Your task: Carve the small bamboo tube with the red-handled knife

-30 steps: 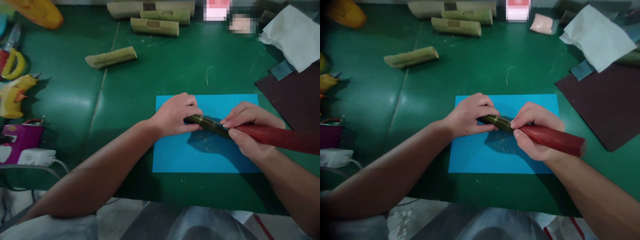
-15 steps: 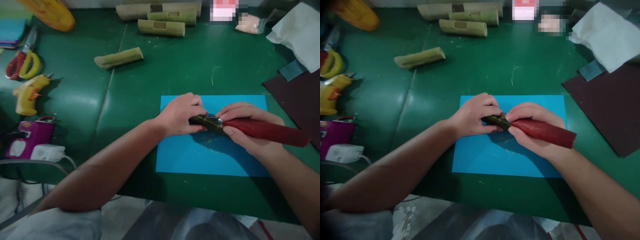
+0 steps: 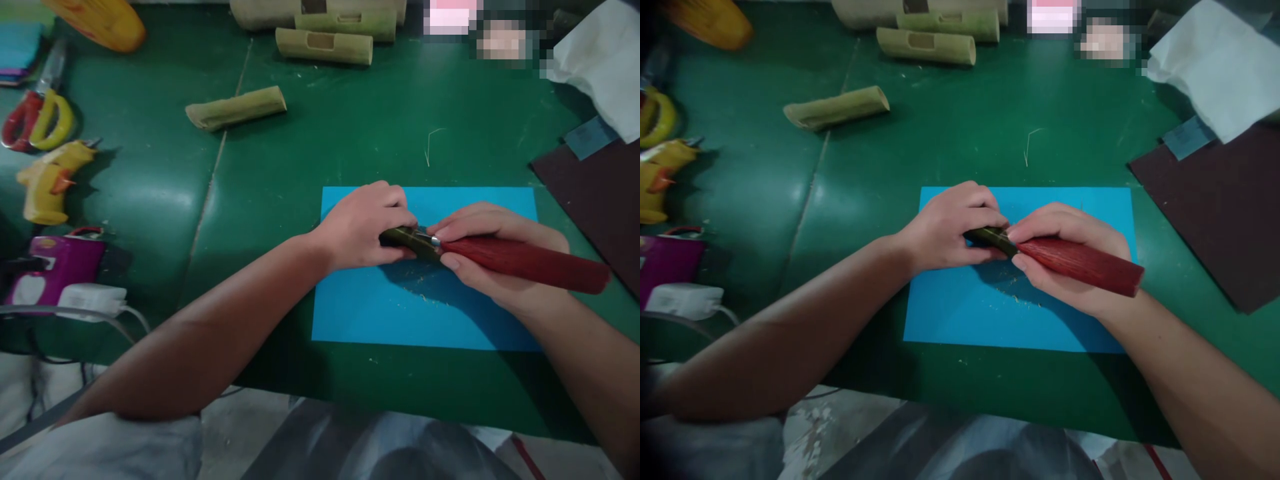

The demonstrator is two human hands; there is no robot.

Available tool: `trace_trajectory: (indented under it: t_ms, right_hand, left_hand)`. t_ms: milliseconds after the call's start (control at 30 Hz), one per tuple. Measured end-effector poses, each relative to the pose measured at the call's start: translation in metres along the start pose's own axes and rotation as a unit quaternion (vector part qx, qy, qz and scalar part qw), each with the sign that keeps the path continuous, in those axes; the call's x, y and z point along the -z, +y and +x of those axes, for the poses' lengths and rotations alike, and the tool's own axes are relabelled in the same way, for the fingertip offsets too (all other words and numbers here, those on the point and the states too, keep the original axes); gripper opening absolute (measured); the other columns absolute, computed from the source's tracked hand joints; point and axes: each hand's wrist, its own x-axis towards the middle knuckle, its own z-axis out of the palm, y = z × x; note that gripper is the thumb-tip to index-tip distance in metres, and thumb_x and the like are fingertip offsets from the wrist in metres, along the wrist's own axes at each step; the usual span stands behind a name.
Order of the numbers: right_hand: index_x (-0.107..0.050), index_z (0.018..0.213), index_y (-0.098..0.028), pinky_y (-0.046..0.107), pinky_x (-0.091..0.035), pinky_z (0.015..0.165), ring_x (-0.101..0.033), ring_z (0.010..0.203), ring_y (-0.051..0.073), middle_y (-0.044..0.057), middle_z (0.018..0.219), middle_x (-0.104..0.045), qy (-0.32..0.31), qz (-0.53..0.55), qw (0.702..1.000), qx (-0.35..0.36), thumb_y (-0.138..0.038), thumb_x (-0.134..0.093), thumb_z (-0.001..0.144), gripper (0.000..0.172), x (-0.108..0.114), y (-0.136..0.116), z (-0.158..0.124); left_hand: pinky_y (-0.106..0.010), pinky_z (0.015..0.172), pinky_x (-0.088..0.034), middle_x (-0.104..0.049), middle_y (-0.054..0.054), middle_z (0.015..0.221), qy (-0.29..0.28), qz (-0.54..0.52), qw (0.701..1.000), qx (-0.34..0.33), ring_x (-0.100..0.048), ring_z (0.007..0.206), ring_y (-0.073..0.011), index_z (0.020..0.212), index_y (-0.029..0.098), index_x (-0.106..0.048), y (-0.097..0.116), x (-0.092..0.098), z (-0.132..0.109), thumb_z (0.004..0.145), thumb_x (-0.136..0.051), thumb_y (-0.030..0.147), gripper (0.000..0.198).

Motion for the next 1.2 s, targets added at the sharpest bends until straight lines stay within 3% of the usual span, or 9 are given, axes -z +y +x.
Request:
trace_trajectory:
  t_ms: [167,433,700,900,1200]
  right_hand:
    - [-0.086,0.113,-0.037,0.040,-0.075,0.089,-0.088,0.101,0.025,0.000,0.111,-0.091,0.011,0.001,1.000,-0.016,-0.023,-0.089,0.097,0.021,-0.001,-0.002,-0.001]
    - [-0.082,0.109,-0.037,0.040,-0.074,0.084,-0.087,0.093,0.024,-0.001,0.103,-0.089,0.003,-0.007,1.000,0.023,-0.020,-0.086,0.095,0.022,-0.008,-0.003,-0.001]
    - [-0.081,0.100,-0.030,0.039,-0.063,0.069,-0.080,0.080,0.023,0.004,0.090,-0.084,0.077,0.026,0.996,0.032,-0.010,-0.082,0.088,0.023,-0.009,-0.006,-0.004]
    - [-0.080,0.098,-0.033,0.042,-0.060,0.064,-0.076,0.078,0.024,0.001,0.089,-0.082,0.101,0.030,0.994,0.015,-0.017,-0.083,0.092,0.017,-0.007,-0.005,-0.010]
    - [-0.084,0.103,-0.033,0.044,-0.063,0.069,-0.078,0.083,0.026,0.001,0.093,-0.084,0.121,0.031,0.992,0.010,-0.021,-0.084,0.098,0.013,-0.006,-0.003,-0.017]
  left_hand:
    - [-0.041,0.092,-0.054,-0.079,-0.009,0.112,-0.002,0.008,1.000,0.008,-0.072,0.102,-0.0258,0.113,0.022,-0.084,0.002,0.001,0.001,0.103,-0.083,0.041,0.022]
    - [-0.042,0.095,-0.055,-0.079,-0.010,0.114,-0.002,0.001,1.000,0.016,-0.073,0.104,-0.0260,0.117,0.023,-0.085,0.001,0.000,0.000,0.106,-0.079,0.049,0.028]
    - [-0.043,0.093,-0.056,-0.079,-0.009,0.114,-0.005,-0.009,1.000,0.014,-0.073,0.105,-0.0272,0.113,0.023,-0.086,-0.001,0.001,0.000,0.104,-0.081,0.045,0.024]
    - [-0.043,0.094,-0.056,-0.079,-0.009,0.112,0.002,-0.012,1.000,0.013,-0.073,0.104,-0.0268,0.114,0.024,-0.086,-0.003,0.000,-0.001,0.104,-0.082,0.044,0.022]
    - [-0.042,0.095,-0.055,-0.078,-0.009,0.113,0.006,-0.017,1.000,0.007,-0.072,0.105,-0.0265,0.115,0.023,-0.086,-0.002,0.001,-0.001,0.105,-0.081,0.043,0.022]
